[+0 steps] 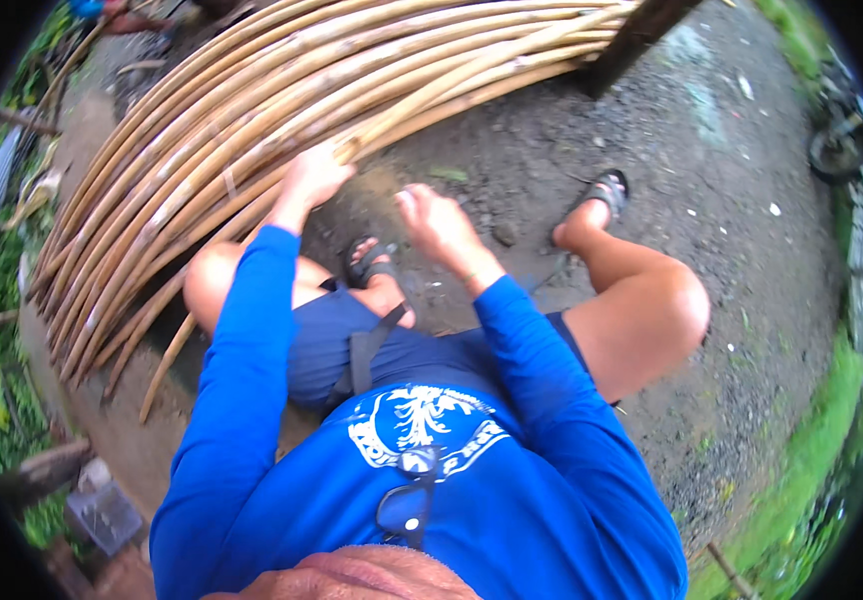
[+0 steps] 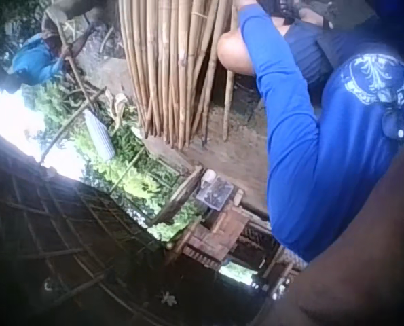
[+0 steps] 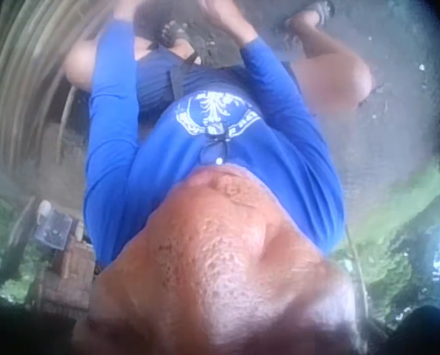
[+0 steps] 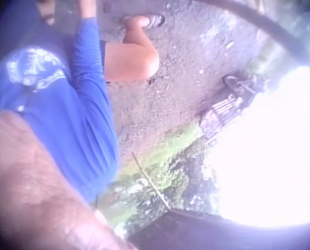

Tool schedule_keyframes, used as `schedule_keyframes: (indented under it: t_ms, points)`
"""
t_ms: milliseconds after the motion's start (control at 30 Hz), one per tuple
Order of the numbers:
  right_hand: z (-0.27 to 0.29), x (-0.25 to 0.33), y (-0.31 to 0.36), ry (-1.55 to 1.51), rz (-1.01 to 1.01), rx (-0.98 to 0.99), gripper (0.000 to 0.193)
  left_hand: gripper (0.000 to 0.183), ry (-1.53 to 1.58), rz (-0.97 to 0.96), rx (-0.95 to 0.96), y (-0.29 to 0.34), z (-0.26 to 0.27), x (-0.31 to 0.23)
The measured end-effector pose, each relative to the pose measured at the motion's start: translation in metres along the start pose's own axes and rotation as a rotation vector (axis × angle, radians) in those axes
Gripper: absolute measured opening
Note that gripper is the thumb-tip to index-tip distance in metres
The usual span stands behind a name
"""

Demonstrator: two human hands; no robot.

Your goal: The person prepares for work by zipping a pouch and then uses a small blade to strip bark or fibers from bamboo poles by hand while seated.

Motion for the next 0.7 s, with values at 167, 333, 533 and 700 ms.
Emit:
schedule_keyframes:
  t_ms: [167,333,533,700]
  points:
    - [0.007,0.004,0.014,-0.029,-0.101,0.106,0.039,0.053,0.075,-0.033,-0.028,0.016,0.008,-0.010]
    - [0.008,-0.001,0.019,0.010,-0.074,0.073,0.038,0.053,0.104,-0.056,-0.027,0.015,-0.011,-0.004]
    - [-0.006,-0.014,0.018,0.060,-0.098,0.150,0.041,0.053,0.115,-0.110,0.107,-0.001,-0.056,0.023]
    - [-0.023,-0.035,0.017,0.029,-0.108,0.149,0.043,0.059,0.182,-0.019,0.309,-0.003,-0.064,0.023]
Point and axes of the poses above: each hand's wrist, its own y-axis away from the middle knuckle, its own z-axis out of the back of the hand, x = y × z, the point moved 3 cm from there along -y, towards the middle knuckle, and after that the axes turned 2 degrees about z, right-handed, at the moved point
